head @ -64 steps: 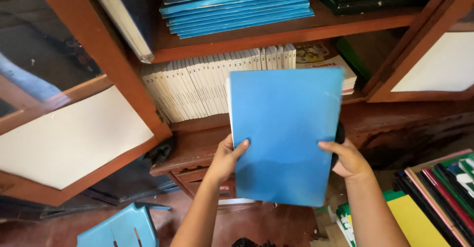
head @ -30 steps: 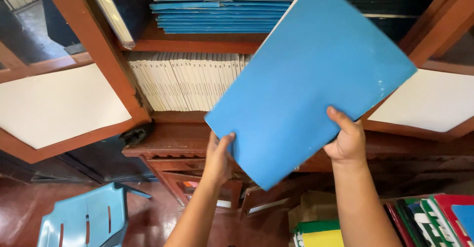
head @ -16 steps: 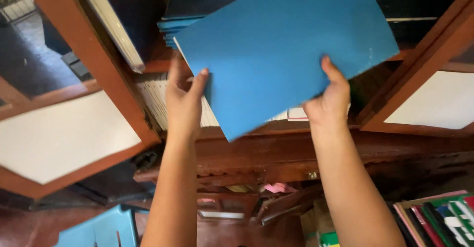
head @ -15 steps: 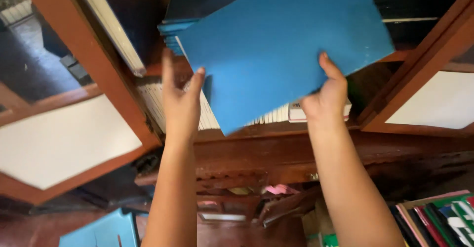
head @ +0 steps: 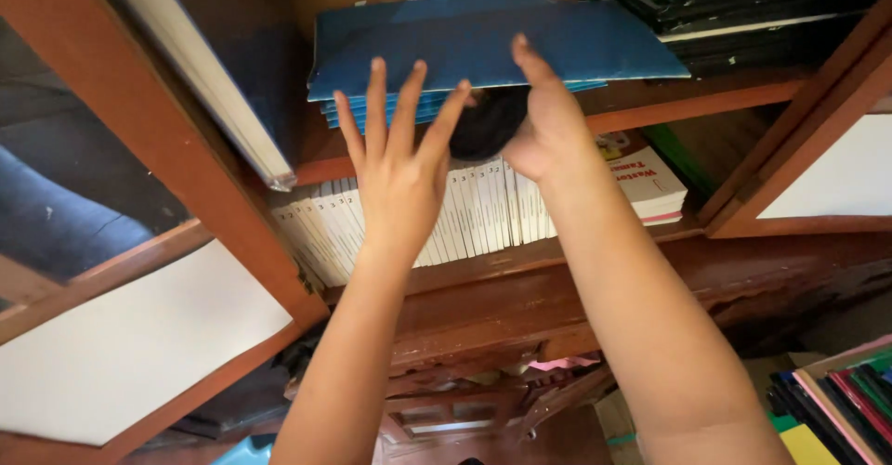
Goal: Wiping dust off of various plastic folders using a cloth and organizing them on shelves and stacks.
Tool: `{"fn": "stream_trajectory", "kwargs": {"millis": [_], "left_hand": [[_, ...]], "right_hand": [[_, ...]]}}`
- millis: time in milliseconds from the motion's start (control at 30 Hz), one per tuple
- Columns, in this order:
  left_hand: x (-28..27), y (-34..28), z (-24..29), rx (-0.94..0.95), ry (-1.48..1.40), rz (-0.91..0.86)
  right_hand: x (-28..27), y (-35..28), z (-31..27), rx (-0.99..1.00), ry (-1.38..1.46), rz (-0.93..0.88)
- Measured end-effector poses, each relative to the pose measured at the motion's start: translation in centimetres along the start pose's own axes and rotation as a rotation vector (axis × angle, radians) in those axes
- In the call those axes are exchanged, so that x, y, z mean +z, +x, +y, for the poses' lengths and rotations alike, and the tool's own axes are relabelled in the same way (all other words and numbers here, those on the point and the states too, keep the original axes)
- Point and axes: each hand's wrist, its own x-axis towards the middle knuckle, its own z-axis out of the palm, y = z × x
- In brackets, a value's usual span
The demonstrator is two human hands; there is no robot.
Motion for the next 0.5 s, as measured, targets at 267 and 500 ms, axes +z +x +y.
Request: {"fn": "stream_trajectory", "kwargs": {"millis": [267, 500], "left_hand": [[4.6, 2.0, -3.0, 0.041, 0.043, 0.112], [8.9, 2.6, -3.9, 0.034, 0.106, 0.185]], "right_hand": [[-5.6, -0.9, -2.2, -0.108, -0.68, -0.098], [-9.2, 0.8, -4.5, -1.438, -1.455, -0.185]]}}
